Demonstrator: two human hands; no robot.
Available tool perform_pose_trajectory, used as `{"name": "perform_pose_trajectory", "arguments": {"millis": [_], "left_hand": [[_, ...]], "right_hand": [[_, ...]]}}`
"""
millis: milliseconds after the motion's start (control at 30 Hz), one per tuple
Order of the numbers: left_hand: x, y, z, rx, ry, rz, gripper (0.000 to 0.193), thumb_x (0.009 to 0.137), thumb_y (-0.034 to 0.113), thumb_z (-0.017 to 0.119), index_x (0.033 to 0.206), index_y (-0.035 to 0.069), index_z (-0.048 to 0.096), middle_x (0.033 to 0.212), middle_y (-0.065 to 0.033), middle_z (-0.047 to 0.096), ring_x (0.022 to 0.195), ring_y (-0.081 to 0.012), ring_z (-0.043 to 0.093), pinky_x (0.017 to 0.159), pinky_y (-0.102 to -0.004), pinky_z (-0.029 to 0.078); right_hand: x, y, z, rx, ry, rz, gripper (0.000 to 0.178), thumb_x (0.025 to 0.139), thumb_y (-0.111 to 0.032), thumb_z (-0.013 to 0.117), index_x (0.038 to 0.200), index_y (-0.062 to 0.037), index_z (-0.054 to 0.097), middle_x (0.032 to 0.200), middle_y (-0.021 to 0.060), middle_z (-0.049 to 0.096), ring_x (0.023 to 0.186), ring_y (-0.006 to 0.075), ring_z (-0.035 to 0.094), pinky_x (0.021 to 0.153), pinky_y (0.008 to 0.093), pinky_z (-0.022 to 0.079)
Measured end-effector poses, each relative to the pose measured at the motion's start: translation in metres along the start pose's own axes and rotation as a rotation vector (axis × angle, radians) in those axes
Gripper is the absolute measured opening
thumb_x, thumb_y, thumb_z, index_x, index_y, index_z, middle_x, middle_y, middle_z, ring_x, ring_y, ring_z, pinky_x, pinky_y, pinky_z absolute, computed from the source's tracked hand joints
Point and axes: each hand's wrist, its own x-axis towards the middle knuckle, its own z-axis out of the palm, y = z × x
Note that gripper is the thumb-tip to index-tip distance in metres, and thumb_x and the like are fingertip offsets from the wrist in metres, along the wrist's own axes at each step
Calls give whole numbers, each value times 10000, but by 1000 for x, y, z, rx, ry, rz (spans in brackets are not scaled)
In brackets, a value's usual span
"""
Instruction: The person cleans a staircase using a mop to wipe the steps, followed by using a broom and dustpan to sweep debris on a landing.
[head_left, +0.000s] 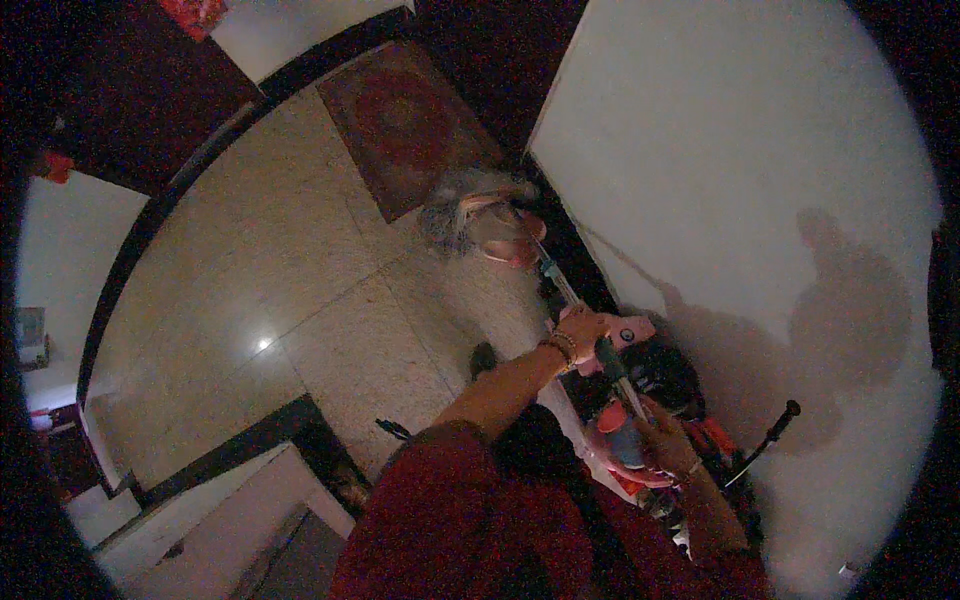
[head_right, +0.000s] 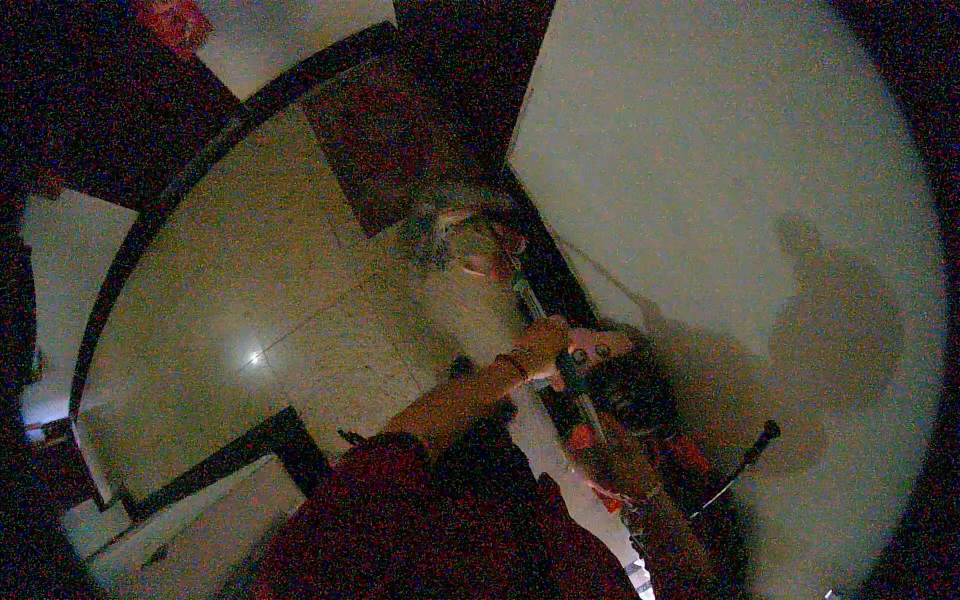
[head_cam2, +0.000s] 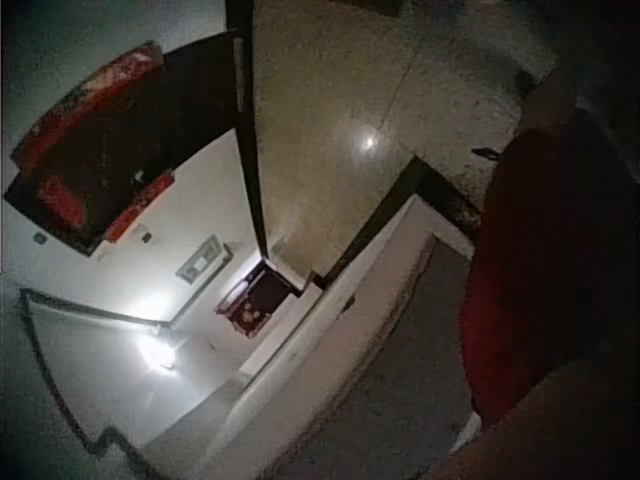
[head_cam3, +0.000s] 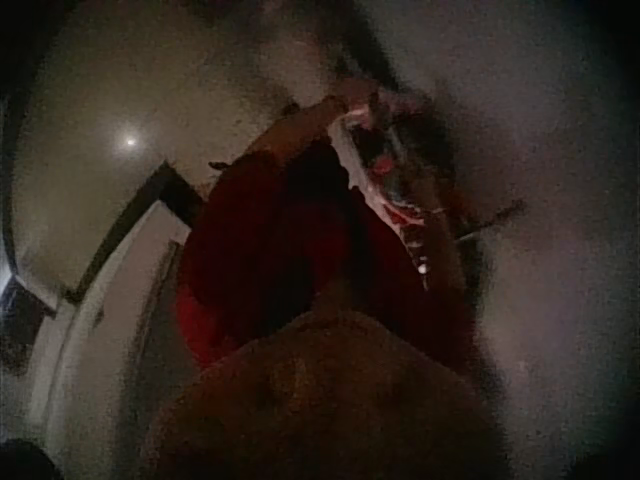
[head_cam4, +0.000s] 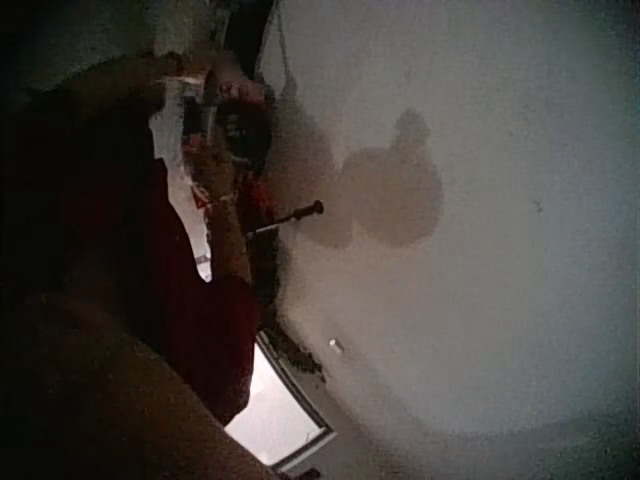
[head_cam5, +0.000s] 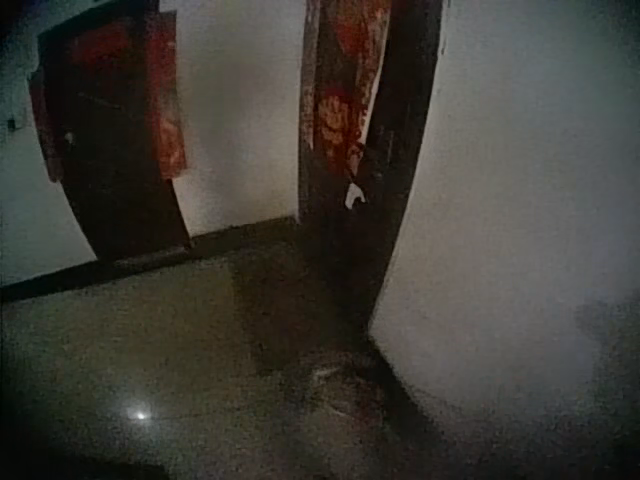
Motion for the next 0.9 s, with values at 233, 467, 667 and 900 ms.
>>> {"name": "perform_pose_trajectory", "arguments": {"millis": [233, 467, 667, 900], "left_hand": [[-27, 37, 14, 228, -563, 174, 373, 761, 172, 654, 1132, 155, 623, 1093, -68, 634, 1011, -254, 599, 928, -468, 434], [-33, 44, 78, 297, -722, 230, 154, 850, 170, 577, 974, 107, 643, 875, -74, 630, 908, -274, 604, 820, -479, 457], [-36, -14, 132, 212, -312, 270, 134, 833, 160, 573, 930, 214, 649, 867, -27, 643, 908, -255, 597, 836, -471, 415], [-32, 16, 78, -112, -121, 331, 82, 817, 131, 586, 874, 181, 618, 850, -19, 633, 925, -252, 563, 821, -459, 373]], "right_hand": [[-43, 71, 26, 411, -124, 40, 518, 962, -325, 487, 1418, -124, 344, 777, 21, 579, 622, 122, 520, 566, 289, 437], [-77, 111, 18, 18, -57, 260, 579, 948, -362, 523, 1447, -149, 322, 1073, 67, 599, 856, 161, 564, 797, 312, 453], [-54, 93, 36, -120, -100, 245, 588, 919, -354, 579, 1427, -146, 368, 1011, 69, 592, 770, 150, 553, 694, 333, 455], [-75, 72, 31, -238, 82, 17, 592, 914, -269, 600, 1433, -133, 350, 748, -4, 566, 653, 90, 506, 567, 279, 402]]}}
